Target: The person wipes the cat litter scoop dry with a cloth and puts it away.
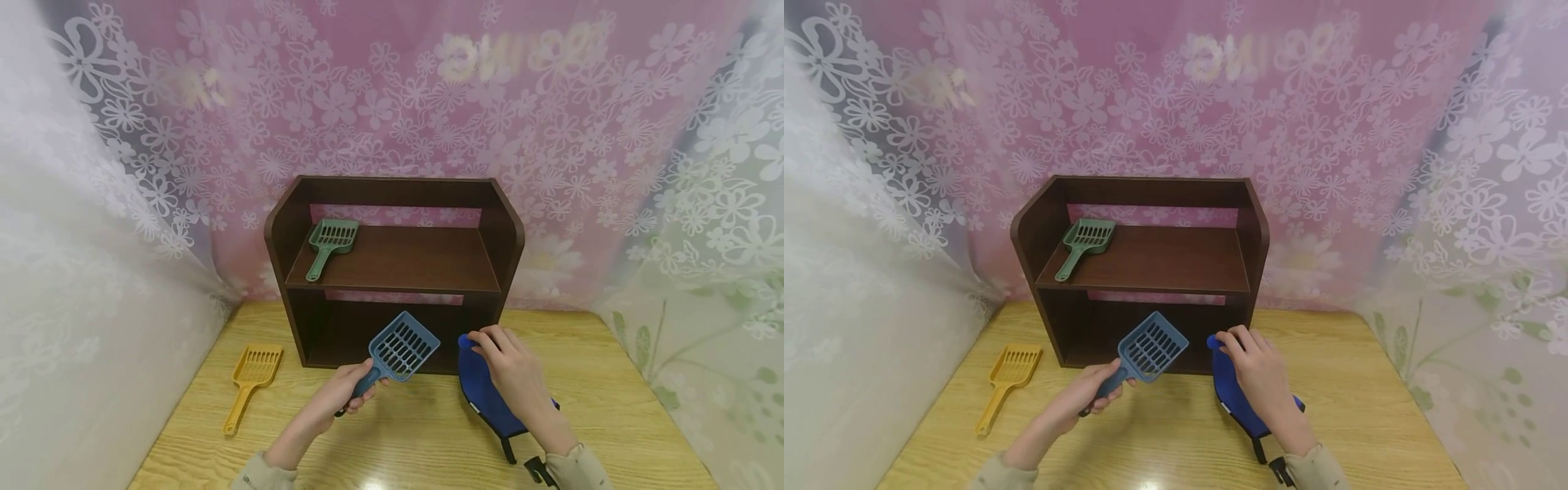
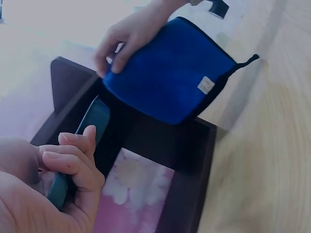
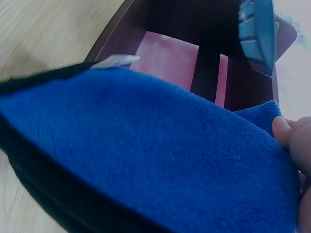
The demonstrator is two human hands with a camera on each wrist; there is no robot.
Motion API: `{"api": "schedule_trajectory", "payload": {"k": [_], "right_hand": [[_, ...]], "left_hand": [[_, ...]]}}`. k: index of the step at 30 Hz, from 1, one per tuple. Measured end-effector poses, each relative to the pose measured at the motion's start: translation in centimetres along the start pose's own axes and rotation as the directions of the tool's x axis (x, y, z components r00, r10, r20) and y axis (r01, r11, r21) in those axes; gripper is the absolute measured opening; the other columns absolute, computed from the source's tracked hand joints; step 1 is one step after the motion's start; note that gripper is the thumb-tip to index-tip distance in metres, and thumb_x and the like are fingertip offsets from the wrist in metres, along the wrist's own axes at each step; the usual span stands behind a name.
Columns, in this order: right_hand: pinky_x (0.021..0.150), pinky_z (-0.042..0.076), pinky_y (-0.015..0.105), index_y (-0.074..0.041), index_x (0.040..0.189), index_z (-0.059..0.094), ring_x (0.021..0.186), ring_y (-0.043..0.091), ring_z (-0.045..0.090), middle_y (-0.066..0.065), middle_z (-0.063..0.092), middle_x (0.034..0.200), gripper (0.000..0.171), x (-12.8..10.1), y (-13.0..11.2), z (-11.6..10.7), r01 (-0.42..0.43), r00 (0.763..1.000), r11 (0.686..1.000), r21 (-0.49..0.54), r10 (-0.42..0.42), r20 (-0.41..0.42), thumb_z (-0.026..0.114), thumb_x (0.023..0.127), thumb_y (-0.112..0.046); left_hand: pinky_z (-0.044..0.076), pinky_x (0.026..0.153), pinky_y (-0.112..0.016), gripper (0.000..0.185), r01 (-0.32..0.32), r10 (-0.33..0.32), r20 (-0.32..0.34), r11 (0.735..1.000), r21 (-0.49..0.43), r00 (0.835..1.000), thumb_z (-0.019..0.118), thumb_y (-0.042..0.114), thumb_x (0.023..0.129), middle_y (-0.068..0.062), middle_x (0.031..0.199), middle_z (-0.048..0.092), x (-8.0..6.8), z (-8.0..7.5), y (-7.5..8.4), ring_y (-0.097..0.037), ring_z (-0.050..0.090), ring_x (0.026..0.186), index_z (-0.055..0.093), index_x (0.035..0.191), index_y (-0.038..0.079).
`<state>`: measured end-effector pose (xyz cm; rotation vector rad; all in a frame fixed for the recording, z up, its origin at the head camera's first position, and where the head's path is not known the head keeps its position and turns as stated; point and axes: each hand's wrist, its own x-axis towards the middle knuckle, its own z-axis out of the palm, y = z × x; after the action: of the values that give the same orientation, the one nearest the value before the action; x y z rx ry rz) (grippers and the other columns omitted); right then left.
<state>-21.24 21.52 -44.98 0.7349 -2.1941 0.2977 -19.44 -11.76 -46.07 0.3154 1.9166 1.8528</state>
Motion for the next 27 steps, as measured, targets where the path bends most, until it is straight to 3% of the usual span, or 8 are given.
{"api": "schedule_trajectory", "payload": {"k": [10,16,27], "right_hand": [[0.073,0.055,0.039,-0.01,0.111,0.07,0.088,0.024,0.063,0.007,0.064,0.101,0.041,-0.3,0.2,0.1,0.003,1.0,1.0,-0.025,-0.004,-0.023,0.037,0.111,-0.035],[0.072,0.055,0.039,-0.009,0.109,0.071,0.087,0.023,0.063,0.007,0.064,0.099,0.04,-0.6,0.3,0.3,0.012,0.998,1.0,-0.001,-0.012,-0.059,0.041,0.111,-0.035],[0.065,0.054,0.037,-0.01,0.108,0.071,0.081,0.021,0.063,0.005,0.064,0.098,0.037,-0.6,0.1,0.3,0.013,0.997,1.0,0.006,-0.012,-0.072,0.043,0.11,-0.035]], "left_hand": [[0.033,0.048,-0.019,0.056,-0.036,0.036,-0.011,0.998,0.043,0.999,0.035,0.042,0.111,0.003,0.069,0.048,-1.3,-1.1,3.3,-0.005,0.035,0.049,0.066,0.115,-0.004],[0.033,0.048,-0.019,0.054,-0.076,0.078,-0.058,0.996,0.049,0.995,0.035,0.039,0.112,0.003,0.068,0.049,-1.6,-1.8,5.6,-0.006,0.036,0.049,0.066,0.114,-0.005],[0.033,0.053,-0.021,0.044,-0.164,0.175,-0.175,0.984,0.075,0.969,0.03,0.032,0.113,-0.004,0.078,0.055,0.3,-2.5,9.4,-0.009,0.036,0.052,0.054,0.127,-0.002]]}}
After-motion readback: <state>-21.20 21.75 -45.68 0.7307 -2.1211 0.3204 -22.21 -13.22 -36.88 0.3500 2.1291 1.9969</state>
